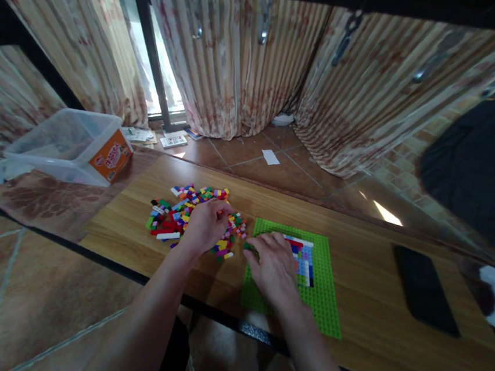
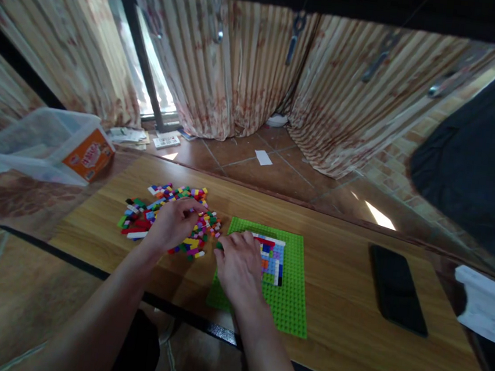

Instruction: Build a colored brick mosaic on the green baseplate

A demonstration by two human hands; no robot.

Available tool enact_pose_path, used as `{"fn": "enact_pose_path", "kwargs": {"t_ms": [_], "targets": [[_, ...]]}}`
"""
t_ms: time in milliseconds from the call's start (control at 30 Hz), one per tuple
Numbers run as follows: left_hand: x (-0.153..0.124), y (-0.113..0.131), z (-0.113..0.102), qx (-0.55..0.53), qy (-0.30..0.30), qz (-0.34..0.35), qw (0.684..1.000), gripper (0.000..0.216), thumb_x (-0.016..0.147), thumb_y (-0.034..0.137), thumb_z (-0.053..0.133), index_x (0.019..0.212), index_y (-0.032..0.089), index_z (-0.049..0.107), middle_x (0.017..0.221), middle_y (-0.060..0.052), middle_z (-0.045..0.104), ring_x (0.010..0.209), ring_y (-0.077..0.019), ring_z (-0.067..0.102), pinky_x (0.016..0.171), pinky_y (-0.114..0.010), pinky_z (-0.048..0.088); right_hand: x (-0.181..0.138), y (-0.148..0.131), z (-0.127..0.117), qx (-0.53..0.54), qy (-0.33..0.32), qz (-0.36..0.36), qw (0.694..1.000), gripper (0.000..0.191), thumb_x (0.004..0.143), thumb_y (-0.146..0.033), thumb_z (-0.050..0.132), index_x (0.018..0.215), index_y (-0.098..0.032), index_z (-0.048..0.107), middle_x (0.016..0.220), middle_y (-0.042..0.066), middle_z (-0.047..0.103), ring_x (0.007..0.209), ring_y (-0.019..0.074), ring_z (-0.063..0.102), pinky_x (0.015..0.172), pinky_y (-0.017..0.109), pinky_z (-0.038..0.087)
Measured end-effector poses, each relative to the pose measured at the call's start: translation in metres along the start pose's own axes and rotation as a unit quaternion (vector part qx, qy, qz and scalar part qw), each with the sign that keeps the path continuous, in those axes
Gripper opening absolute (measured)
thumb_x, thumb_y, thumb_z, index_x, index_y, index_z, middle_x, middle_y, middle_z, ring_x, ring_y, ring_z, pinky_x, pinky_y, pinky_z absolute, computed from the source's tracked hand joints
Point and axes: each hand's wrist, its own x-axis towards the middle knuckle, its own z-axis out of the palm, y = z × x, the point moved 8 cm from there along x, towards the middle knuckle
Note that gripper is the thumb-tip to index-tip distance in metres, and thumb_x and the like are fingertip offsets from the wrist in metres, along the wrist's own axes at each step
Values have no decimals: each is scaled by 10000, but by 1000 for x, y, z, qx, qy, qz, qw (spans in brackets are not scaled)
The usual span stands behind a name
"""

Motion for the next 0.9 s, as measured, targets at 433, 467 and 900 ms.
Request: {"fn": "enact_pose_path", "kwargs": {"t_ms": [433,467,900], "targets": [[2,-12,-12,-22,26,-31,999,256,793,65,531,829,189,752,823,-22,757,757,-161,684,766,-268,530,6,-7,13,-43,25,37,998,64,885,-251,646,862,-232,702,897,41,690,914,253,508,791,393,322],[2,-13,-14,-20,31,-35,999,246,796,75,539,832,188,755,816,-23,756,738,-159,678,752,-267,528,7,-7,14,-40,26,36,998,69,886,-260,646,855,-232,702,897,42,692,912,255,510,794,393,322],[2,-32,-33,-56,83,-66,993,188,802,119,571,776,194,741,786,-11,750,711,-153,666,729,-259,528,11,-35,33,30,9,-10,999,171,932,-276,578,1022,-237,718,1040,61,689,959,248,534,832,377,390]]}}
